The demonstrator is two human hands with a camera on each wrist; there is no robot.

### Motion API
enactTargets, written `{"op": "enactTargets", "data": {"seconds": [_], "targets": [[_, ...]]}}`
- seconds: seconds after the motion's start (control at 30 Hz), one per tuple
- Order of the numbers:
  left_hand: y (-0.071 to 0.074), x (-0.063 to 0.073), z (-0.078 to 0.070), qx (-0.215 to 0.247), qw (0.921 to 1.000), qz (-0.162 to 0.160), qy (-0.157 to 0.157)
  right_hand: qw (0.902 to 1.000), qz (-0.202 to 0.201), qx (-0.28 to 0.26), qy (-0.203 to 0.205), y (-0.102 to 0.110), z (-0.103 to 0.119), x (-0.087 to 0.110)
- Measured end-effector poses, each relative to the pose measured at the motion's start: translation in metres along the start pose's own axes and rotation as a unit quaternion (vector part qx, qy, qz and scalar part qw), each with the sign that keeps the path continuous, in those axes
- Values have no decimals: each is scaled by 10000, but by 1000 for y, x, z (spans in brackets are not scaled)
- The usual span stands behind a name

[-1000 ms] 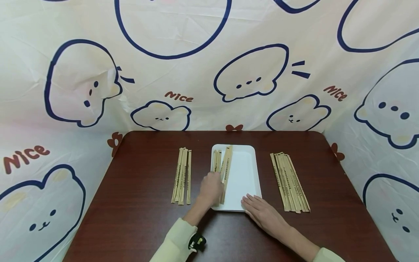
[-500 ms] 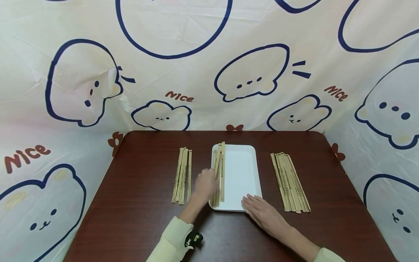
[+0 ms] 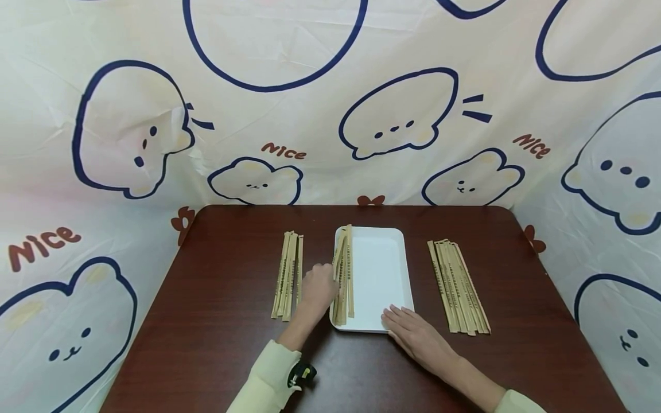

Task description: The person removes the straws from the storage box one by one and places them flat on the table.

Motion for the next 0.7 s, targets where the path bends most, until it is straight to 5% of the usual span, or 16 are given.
{"op": "enactTargets", "data": {"seconds": [0.23, 0.53, 0.7], "targets": [[2, 0, 7, -307, 9991, -301, 30, 10000, 39, 33, -26, 0, 0, -1], [2, 0, 18, -236, 9991, -16, 345, 10000, 22, 0, -20, 0, 0, -1], [4, 1, 27, -245, 9990, -135, 359, 10000, -30, 5, -2, 1, 1, -1]]}}
Point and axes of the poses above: each hand's wrist, its own x-axis away from the middle knuckle, its own y-axis out of the back of the hand, z = x × y, the point moved 5 cm from there along -x, towards the middle knuckle, and after that the axes turned 8 degrees about z, right-handed, at the moved point
